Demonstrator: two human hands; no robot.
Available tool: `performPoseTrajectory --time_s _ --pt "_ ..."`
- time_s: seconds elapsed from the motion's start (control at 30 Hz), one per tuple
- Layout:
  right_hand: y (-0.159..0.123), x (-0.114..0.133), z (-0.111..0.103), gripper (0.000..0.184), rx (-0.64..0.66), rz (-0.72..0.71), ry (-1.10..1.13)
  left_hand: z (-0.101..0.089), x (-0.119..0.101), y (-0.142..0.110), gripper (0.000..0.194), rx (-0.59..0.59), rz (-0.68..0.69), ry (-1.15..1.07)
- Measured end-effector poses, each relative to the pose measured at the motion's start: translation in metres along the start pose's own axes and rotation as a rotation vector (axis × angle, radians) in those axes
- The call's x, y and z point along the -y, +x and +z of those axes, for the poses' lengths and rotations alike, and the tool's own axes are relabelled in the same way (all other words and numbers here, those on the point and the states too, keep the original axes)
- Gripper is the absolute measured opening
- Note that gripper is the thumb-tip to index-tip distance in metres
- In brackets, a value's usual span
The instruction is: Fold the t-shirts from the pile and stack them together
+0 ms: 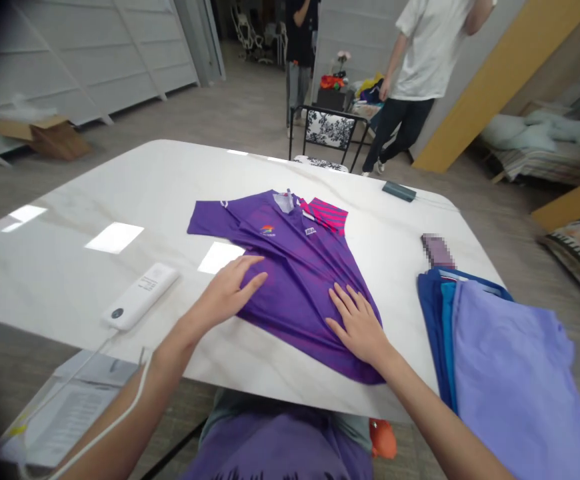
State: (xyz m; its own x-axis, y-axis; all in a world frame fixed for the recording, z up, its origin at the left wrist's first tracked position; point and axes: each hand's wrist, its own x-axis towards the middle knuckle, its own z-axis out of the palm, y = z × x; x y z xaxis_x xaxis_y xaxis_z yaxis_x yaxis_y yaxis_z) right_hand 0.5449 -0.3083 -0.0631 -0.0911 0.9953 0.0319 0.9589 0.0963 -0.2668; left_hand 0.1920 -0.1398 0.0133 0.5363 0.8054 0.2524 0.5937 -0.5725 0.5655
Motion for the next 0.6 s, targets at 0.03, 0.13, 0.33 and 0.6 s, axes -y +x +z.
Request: performPoseTrajectory --time_s 0.03,0.13,0.33,0.6 --pt "-0.022 0.001 -0.007 0.081 -0.003 0.017 -0.001 0.0 0.006 0.01 0.058 -0.014 -0.012 0.048" --pt "-0.036 -0.001 -0.033 0.074 -0.054 0.029 0.024 0.012 0.029 0.053 0.067 -0.036 -0.115 0.204" --pt "0.132 -0.066 -0.061 0.072 -0.199 -0.009 0.197 0.03 0.099 0.154 0.087 -0.045 -0.438 0.35" --pt "0.228 -0.17 -0.058 0.089 0.006 0.615 -0.148 0.016 0.183 0.199 0.089 0.024 -0.502 0.364"
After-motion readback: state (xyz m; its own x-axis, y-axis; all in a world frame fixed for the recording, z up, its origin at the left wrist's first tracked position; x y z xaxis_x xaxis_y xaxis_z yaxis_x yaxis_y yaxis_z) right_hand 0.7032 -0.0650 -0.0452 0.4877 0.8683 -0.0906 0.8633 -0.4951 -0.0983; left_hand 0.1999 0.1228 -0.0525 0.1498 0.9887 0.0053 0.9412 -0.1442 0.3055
